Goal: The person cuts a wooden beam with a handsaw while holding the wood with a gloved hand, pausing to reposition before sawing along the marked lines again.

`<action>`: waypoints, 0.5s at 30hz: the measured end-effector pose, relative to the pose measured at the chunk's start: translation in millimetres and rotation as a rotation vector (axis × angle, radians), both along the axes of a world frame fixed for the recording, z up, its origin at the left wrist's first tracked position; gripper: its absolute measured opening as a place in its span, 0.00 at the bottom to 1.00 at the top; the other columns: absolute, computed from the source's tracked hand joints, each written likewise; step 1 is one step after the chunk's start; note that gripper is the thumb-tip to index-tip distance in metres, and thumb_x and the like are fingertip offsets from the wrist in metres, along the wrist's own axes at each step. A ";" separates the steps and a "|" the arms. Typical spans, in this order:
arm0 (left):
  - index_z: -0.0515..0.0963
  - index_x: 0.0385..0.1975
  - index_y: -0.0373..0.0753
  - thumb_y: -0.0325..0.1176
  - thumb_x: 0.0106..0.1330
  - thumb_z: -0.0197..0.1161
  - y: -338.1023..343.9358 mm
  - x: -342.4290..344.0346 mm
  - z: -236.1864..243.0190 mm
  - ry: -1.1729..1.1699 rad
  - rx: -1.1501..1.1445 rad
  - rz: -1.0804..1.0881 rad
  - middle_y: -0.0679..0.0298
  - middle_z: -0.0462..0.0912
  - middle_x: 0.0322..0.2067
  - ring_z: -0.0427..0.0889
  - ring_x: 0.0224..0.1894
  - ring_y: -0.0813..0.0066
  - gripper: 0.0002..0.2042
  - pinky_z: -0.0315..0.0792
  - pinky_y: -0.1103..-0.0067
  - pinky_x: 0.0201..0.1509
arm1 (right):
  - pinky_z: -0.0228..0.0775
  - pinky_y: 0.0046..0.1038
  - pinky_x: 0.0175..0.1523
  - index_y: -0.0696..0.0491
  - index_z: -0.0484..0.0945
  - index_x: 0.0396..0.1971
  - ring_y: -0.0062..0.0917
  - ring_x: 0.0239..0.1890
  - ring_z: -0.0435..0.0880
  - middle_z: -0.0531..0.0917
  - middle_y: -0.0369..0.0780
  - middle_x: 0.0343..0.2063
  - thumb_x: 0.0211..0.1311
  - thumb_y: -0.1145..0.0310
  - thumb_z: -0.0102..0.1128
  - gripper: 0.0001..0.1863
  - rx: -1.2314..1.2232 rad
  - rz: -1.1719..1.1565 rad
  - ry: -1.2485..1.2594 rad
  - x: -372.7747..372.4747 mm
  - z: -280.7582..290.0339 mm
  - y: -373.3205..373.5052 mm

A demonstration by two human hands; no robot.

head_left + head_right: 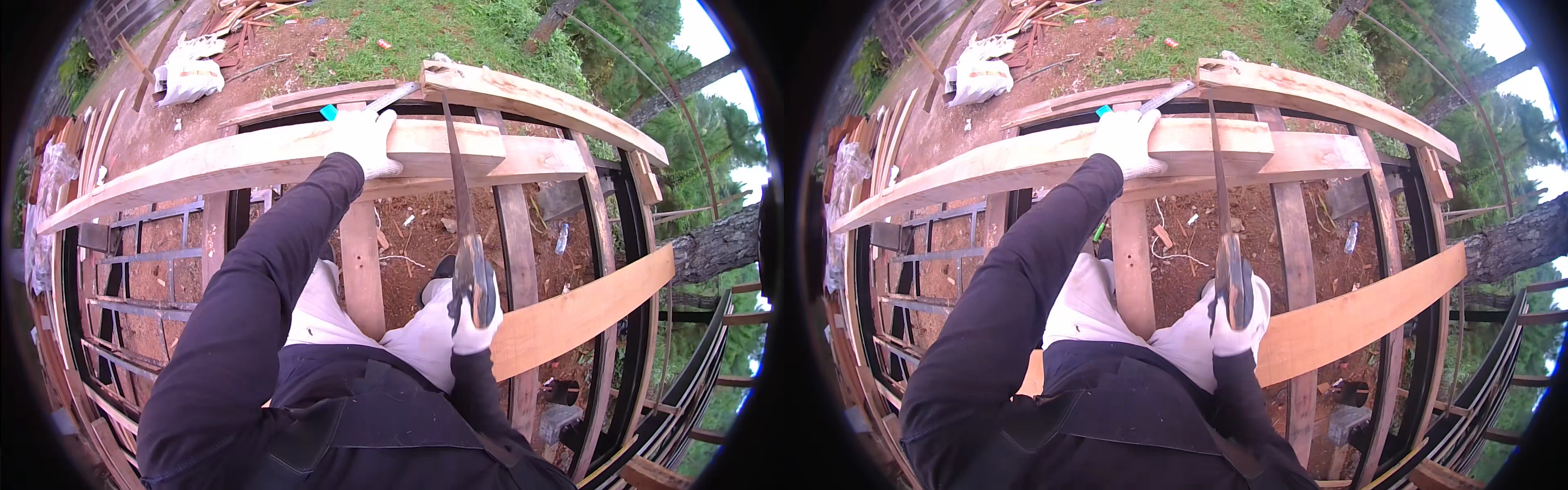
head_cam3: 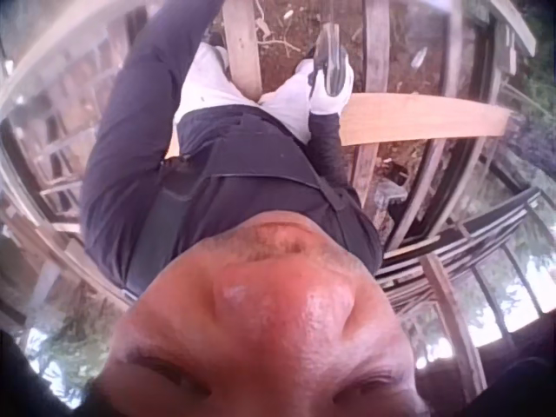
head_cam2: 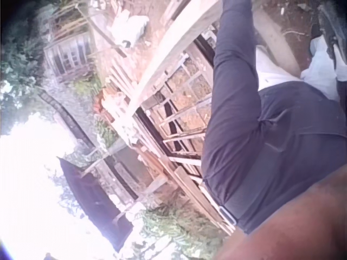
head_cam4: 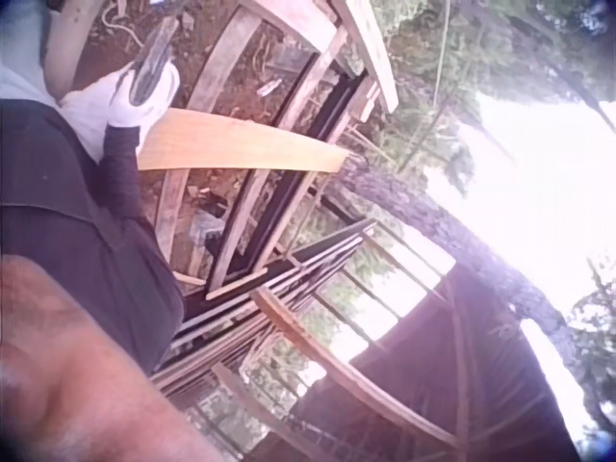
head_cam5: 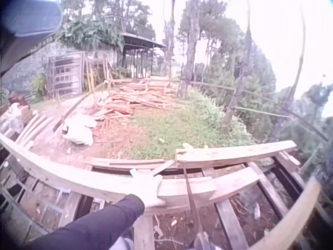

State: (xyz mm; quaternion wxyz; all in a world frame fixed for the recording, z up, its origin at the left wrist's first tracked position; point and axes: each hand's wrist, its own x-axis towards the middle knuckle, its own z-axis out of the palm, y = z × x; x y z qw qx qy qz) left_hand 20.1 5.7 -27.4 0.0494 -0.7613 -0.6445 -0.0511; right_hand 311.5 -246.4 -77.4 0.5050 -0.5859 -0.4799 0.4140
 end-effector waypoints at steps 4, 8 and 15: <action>0.73 0.64 0.42 0.62 0.47 0.73 -0.8 0.6 0.5 0.018 -0.031 0.004 0.54 0.81 0.50 0.81 0.55 0.57 0.45 0.71 0.63 0.59 | 0.73 0.32 0.62 0.63 0.73 0.65 0.29 0.58 0.82 0.80 0.48 0.61 0.64 0.72 0.63 0.29 0.124 -0.005 0.014 -0.8 -15.9 25.9; 0.74 0.61 0.42 0.61 0.46 0.73 1.2 15.0 10.9 0.008 -0.024 -0.013 0.54 0.81 0.49 0.81 0.53 0.57 0.43 0.72 0.63 0.57 | 0.70 0.30 0.66 0.64 0.72 0.65 0.29 0.59 0.81 0.82 0.46 0.59 0.65 0.78 0.64 0.28 0.212 -0.005 0.062 -38.2 -5.0 181.7; 0.73 0.62 0.42 0.62 0.46 0.73 0.9 -2.7 3.8 0.008 0.012 0.001 0.54 0.81 0.49 0.81 0.53 0.56 0.43 0.71 0.62 0.56 | 0.77 0.27 0.47 0.62 0.72 0.66 0.23 0.42 0.84 0.85 0.41 0.46 0.66 0.76 0.62 0.28 0.166 0.024 0.050 0.1 -21.8 62.7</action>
